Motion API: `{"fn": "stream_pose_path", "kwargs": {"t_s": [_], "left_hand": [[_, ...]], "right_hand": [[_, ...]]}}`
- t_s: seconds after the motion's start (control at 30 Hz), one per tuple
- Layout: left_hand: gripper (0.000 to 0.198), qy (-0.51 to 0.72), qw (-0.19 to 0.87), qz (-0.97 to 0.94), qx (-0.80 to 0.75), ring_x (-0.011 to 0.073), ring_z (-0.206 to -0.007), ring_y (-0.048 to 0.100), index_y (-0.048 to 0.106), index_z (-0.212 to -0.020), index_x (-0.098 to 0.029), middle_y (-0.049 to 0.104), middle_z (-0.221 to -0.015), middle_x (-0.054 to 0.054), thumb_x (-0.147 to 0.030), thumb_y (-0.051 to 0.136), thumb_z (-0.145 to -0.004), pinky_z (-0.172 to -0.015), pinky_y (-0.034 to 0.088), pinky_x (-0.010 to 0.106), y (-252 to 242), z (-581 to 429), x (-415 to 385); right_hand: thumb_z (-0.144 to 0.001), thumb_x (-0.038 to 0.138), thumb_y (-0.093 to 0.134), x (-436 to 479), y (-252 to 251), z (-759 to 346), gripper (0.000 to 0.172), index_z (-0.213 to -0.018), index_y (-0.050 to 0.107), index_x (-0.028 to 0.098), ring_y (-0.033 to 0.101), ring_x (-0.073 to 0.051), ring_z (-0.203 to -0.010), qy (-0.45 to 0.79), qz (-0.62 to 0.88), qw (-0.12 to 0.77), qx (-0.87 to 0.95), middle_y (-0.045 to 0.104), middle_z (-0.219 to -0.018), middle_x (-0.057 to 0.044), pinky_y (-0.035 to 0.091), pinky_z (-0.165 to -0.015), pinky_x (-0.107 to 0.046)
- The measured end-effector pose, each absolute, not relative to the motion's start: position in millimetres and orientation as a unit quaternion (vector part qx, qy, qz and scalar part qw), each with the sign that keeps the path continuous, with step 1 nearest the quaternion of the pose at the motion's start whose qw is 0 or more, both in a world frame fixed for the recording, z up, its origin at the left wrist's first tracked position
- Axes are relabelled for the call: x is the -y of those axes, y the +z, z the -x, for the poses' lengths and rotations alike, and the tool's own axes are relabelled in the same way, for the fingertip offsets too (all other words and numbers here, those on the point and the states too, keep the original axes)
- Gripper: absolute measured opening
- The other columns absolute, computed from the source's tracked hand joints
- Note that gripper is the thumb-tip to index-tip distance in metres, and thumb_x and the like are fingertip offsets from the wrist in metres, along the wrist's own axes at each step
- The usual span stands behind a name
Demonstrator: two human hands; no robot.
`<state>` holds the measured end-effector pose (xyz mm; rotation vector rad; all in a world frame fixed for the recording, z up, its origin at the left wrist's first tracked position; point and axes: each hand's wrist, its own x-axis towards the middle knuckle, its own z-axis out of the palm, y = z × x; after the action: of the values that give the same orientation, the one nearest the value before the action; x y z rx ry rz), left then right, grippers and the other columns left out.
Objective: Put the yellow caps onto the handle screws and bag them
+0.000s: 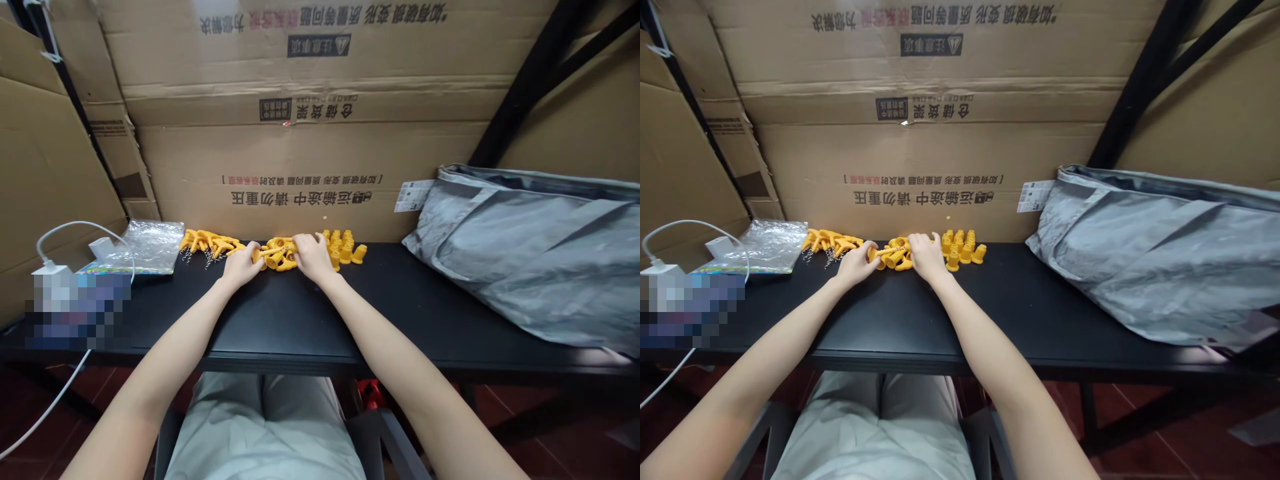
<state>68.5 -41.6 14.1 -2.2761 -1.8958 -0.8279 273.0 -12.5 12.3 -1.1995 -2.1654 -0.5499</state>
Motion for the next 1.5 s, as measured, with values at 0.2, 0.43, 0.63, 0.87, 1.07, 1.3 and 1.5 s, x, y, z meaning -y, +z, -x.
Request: {"fn": "stream_pose_path", "kwargs": {"t_s": [0.2, 0.43, 0.63, 0.87, 1.07, 1.3, 1.5], "left_hand": [[0.031, -0.28, 0.037, 0.721, 0.633, 0.02, -0.081, 0.066, 0.055, -0.112, -0.023, 0.069, -0.085, 0.003, -0.036, 0.049, -0.085, -0.069, 0.044, 0.027, 11.4, -60.9, 35.8], [0.031, -0.28, 0.032, 0.72, 0.634, 0.0205, -0.081, 0.065, 0.056, -0.111, -0.024, 0.069, -0.084, 0.003, -0.036, 0.049, -0.084, -0.07, 0.045, 0.028, 12.0, -63.0, 36.8], [0.031, -0.28, 0.026, 0.718, 0.636, 0.0207, -0.082, 0.065, 0.056, -0.111, -0.024, 0.069, -0.085, 0.003, -0.036, 0.049, -0.083, -0.07, 0.045, 0.028, 11.9, -63.3, 37.3], [0.03, -0.279, 0.025, 0.718, 0.637, 0.0212, -0.083, 0.065, 0.056, -0.111, -0.024, 0.069, -0.086, 0.003, -0.036, 0.049, -0.084, -0.07, 0.045, 0.029, 11.8, -62.2, 36.4], [0.031, -0.276, 0.02, 0.719, 0.638, 0.0208, -0.082, 0.065, 0.056, -0.111, -0.024, 0.069, -0.086, 0.003, -0.036, 0.049, -0.084, -0.07, 0.045, 0.028, 13.4, -62.8, 38.3], [0.031, -0.286, 0.026, 0.716, 0.636, 0.0202, -0.079, 0.065, 0.058, -0.111, -0.025, 0.069, -0.084, 0.003, -0.037, 0.049, -0.084, -0.069, 0.045, 0.027, 13.3, -61.3, 37.5], [0.032, -0.301, 0.017, 0.706, 0.641, 0.0183, -0.077, 0.065, 0.063, -0.111, -0.026, 0.07, -0.083, 0.002, -0.035, 0.05, -0.084, -0.071, 0.045, 0.026, 14.1, -59.0, 35.9]], "right_hand": [[-0.087, 0.035, 0.045, 8.6, 36.8, -312.7, 0.028, -0.102, 0.057, 0.015, 0.051, -0.03, -0.098, -0.214, 0.584, 0.412, 0.667, 0.062, -0.104, -0.017, 0.034, -0.086, -0.043], [-0.077, 0.028, 0.054, 6.9, 53.2, -370.6, 0.03, -0.1, 0.064, 0.011, 0.058, -0.032, -0.099, -0.015, 0.818, 0.232, 0.526, 0.065, -0.101, -0.02, 0.039, -0.086, -0.046], [-0.074, 0.029, 0.062, 0.6, 44.2, -376.7, 0.023, -0.092, 0.068, 0.016, 0.064, -0.027, -0.094, 0.098, 0.827, 0.116, 0.541, 0.068, -0.087, -0.012, 0.041, -0.089, -0.044], [-0.086, 0.035, 0.053, 1.4, 47.1, -381.3, 0.029, -0.102, 0.065, 0.015, 0.059, -0.03, -0.11, 0.069, 0.832, 0.196, 0.514, 0.065, -0.109, -0.016, 0.04, -0.094, -0.047], [-0.085, 0.037, 0.056, -2.0, 32.2, -387.7, 0.043, -0.123, 0.054, 0.018, 0.052, -0.032, -0.118, 0.0, 0.819, 0.302, 0.487, 0.054, -0.129, -0.018, 0.038, -0.095, -0.049], [-0.085, 0.016, 0.045, -14.2, 5.1, -394.2, 0.037, -0.119, 0.059, 0.02, 0.054, -0.029, -0.112, 0.0, 0.801, 0.272, 0.534, 0.058, -0.122, -0.014, 0.038, -0.093, -0.049], [-0.083, 0.017, 0.045, -16.9, -0.9, -396.2, 0.036, -0.115, 0.061, 0.018, 0.055, -0.028, -0.106, -0.016, 0.784, 0.311, 0.537, 0.057, -0.119, -0.015, 0.04, -0.088, -0.043]]}}
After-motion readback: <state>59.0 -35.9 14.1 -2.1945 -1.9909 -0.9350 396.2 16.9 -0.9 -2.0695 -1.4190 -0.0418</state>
